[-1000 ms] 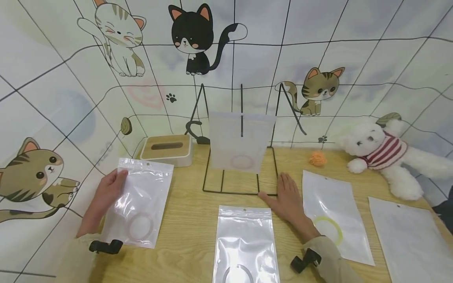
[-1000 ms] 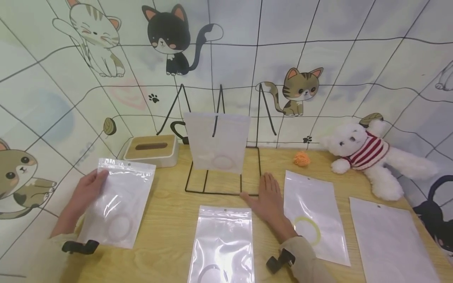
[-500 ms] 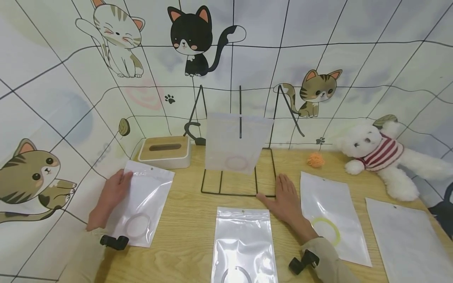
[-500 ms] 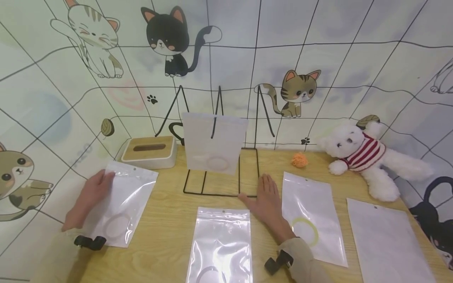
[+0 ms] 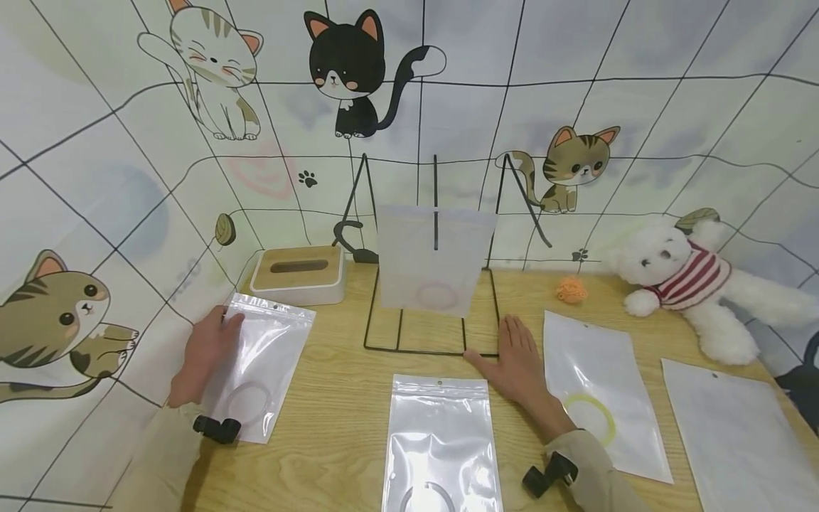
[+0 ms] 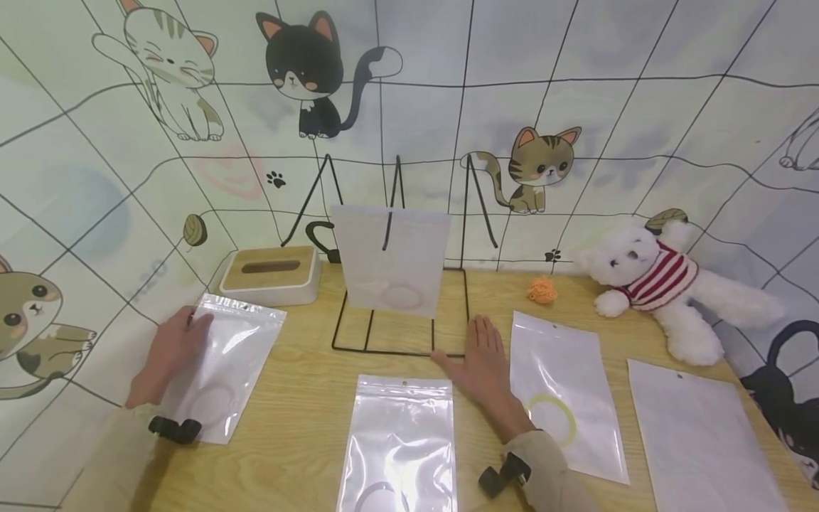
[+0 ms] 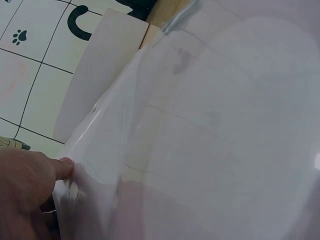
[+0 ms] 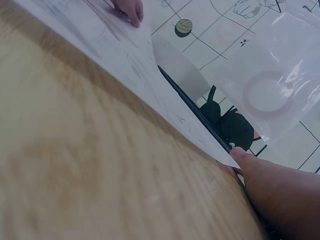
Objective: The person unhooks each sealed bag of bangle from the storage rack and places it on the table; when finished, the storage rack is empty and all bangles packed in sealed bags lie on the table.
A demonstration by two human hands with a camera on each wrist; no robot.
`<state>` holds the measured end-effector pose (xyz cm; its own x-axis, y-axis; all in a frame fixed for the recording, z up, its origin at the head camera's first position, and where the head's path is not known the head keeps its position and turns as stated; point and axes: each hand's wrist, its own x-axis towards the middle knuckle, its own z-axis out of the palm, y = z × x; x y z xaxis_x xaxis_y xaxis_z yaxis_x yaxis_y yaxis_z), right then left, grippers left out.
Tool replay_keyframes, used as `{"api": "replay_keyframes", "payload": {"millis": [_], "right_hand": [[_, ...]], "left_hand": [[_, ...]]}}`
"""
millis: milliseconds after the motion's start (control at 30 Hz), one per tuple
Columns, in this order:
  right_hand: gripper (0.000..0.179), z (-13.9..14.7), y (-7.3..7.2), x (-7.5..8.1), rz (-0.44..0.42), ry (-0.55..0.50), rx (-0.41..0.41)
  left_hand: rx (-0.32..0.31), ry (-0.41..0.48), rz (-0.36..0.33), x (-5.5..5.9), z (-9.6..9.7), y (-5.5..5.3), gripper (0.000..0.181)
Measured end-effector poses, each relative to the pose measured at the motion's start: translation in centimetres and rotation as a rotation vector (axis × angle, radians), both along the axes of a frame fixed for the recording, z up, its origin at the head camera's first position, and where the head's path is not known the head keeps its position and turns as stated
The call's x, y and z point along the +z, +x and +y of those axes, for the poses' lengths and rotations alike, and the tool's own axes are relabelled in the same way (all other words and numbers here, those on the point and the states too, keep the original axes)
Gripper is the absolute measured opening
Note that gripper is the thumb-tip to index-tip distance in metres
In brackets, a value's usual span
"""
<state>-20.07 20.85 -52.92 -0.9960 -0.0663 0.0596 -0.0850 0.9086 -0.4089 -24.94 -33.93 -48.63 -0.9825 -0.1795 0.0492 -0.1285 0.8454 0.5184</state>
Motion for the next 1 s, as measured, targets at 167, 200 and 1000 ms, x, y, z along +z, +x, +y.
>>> {"api": "replay_keyframes", "payload": {"millis": [167,200,1000], "right_hand": [[0.111,-0.1,-0.1,0.1,0.004,-0.001,0.008],[0.111,-0.1,-0.1,0.1,0.005,0.0,0.009],[0.112,0.0,0.0,0.1,-0.003,-0.006,-0.003]], "left_hand": [[0.061,-0.006,-0.081,-0.3,0.2,-0.4,0.056],[0.064,-0.008,-0.088,-0.3,0.2,-0.5,0.056],[0.027,-0.159,0.015,-1.2,1.1,-1.2,0.049]]}}
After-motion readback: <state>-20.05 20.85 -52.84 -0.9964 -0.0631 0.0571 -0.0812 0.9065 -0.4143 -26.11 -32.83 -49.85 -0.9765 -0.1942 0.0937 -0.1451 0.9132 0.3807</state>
